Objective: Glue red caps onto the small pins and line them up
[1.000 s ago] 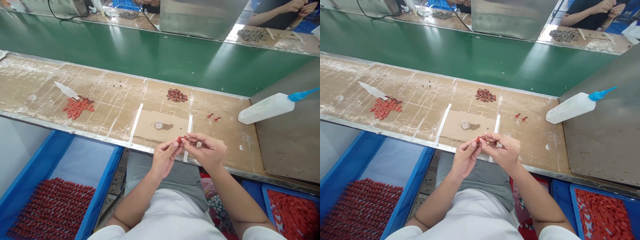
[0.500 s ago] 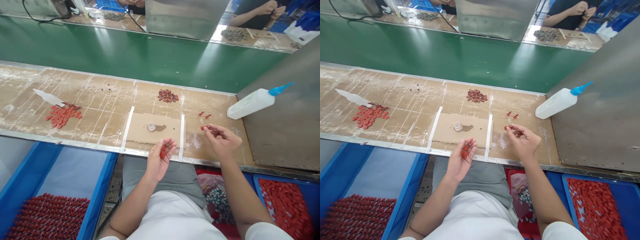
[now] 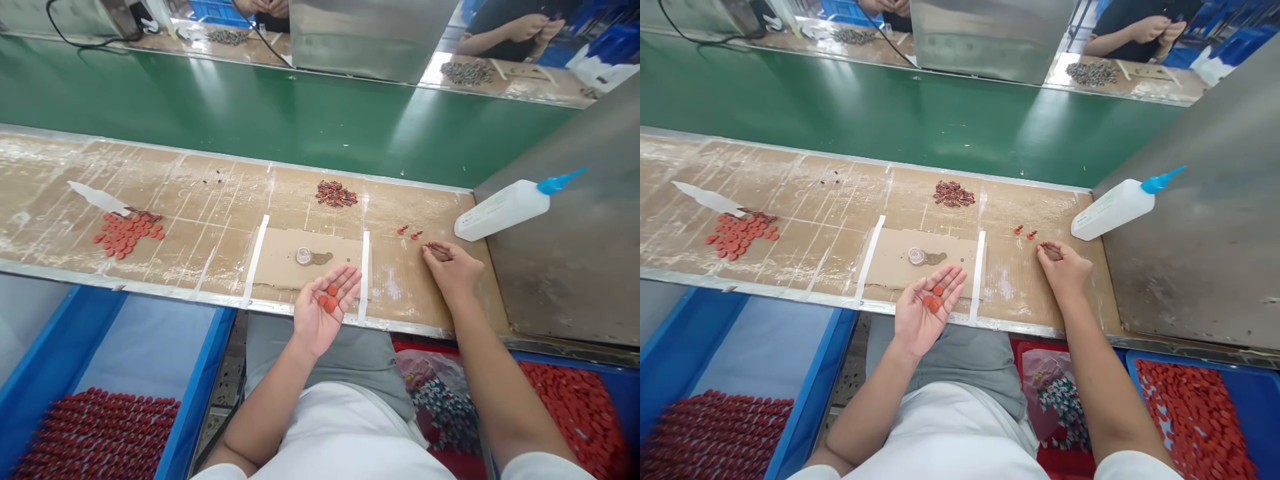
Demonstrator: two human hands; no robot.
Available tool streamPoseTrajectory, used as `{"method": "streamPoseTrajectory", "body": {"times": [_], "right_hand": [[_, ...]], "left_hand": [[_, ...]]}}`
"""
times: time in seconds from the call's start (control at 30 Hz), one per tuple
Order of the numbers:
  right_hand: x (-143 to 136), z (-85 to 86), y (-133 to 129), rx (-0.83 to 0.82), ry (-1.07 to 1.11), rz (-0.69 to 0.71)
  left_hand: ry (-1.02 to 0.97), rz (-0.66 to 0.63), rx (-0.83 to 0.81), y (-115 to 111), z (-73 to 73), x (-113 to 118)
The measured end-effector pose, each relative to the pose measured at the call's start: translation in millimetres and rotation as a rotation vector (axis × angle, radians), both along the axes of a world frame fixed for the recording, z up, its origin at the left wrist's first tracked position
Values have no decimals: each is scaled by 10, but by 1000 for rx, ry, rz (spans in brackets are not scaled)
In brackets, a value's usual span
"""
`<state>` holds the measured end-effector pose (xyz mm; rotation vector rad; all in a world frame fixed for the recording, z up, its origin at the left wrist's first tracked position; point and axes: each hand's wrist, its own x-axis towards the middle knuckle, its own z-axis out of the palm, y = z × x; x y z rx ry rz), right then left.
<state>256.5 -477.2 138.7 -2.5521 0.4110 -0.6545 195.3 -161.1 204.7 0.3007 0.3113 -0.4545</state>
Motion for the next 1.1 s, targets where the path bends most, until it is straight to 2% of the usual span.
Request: {"method": "streamPoseTrajectory", "body": {"times": [0.1, 0.17, 0.23, 0.27, 0.33, 0.37, 0.43, 0.5, 0.63, 0.8, 1.1], "right_hand": [[-184, 200, 195, -70, -73, -66], [-379, 388, 458, -130, -139, -14], [-571, 571, 795, -157, -251, 193], [-645, 647, 970, -147, -257, 369], [-725, 749, 1286, -98, -255, 657], [-729, 772, 1411, -75, -249, 759], [-689, 771, 1582, -35, -213, 901], [-624, 733, 1658, -6, -171, 969], [-551, 672, 1680, 10, -145, 974], [-567, 700, 1700, 70, -123, 925], [-613, 712, 1680, 397, 61, 757]], "left_hand": [[-2, 1, -19, 6, -6, 8], [3, -4, -21, 5, -12, 11], [9, -18, -16, -3, -19, 10], [9, -26, -13, -9, -22, 8], [6, -45, -10, -21, -24, -2], [5, -51, -9, -25, -21, -9], [7, -64, -8, -27, -12, -26], [14, -69, -3, -16, -1, -43], [17, -64, 7, 33, -2, -68], [-27, -81, -8, 81, -37, -90], [-69, -105, 49, 78, -75, -119]]}}
